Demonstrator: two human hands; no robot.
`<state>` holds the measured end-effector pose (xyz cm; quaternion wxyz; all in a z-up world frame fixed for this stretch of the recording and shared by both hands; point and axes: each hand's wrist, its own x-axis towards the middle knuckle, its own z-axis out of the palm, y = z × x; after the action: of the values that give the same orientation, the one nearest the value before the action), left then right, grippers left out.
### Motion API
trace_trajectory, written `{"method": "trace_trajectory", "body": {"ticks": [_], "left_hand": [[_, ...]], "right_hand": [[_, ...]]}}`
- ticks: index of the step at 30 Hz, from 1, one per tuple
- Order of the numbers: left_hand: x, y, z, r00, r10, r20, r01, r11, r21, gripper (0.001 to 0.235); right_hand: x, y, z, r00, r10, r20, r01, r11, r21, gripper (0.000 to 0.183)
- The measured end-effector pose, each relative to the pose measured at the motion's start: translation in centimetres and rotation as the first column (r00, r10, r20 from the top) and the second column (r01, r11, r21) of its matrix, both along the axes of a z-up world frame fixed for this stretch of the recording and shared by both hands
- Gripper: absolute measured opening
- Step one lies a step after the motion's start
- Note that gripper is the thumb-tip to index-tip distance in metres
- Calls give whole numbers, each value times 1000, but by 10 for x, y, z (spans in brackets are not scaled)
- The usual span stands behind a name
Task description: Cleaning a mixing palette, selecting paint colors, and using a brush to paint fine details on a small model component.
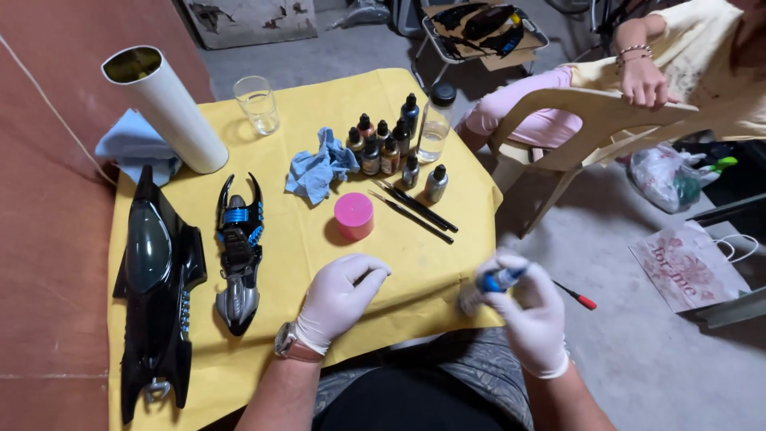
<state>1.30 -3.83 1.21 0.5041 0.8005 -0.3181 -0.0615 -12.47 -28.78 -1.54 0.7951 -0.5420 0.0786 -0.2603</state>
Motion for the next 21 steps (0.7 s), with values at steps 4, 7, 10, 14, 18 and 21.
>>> {"method": "trace_trajectory", "body": {"ticks": [4,7,10,14,18,21], "left_hand": [[1,-1,2,1000,7,-2,-7,1000,-4,18],[-1,0,2,1000,10,1,-10,1000,2,19],[1,0,1,1000,-6,19,6,1000,-20,18],[0,1,-3,999,-6,31,7,1000,-23,18],[1,0,0,1000,-3,25,3,1000,-22,18],[-2,2,-2,1000,-8,19,9,1000,-24,18]], "right_hand": [[0,8,10,978,0,208,121,813,-570,44],[-1,7,11,945,256,202,-305,912,274,30],[-2,10,15,972,-59,226,214,616,-759,29],[0,11,4,866,357,350,-445,869,215,48],[6,15,12,991,25,130,0,982,-189,33],[2,15,5,993,15,114,-7,997,-76,32]]}}
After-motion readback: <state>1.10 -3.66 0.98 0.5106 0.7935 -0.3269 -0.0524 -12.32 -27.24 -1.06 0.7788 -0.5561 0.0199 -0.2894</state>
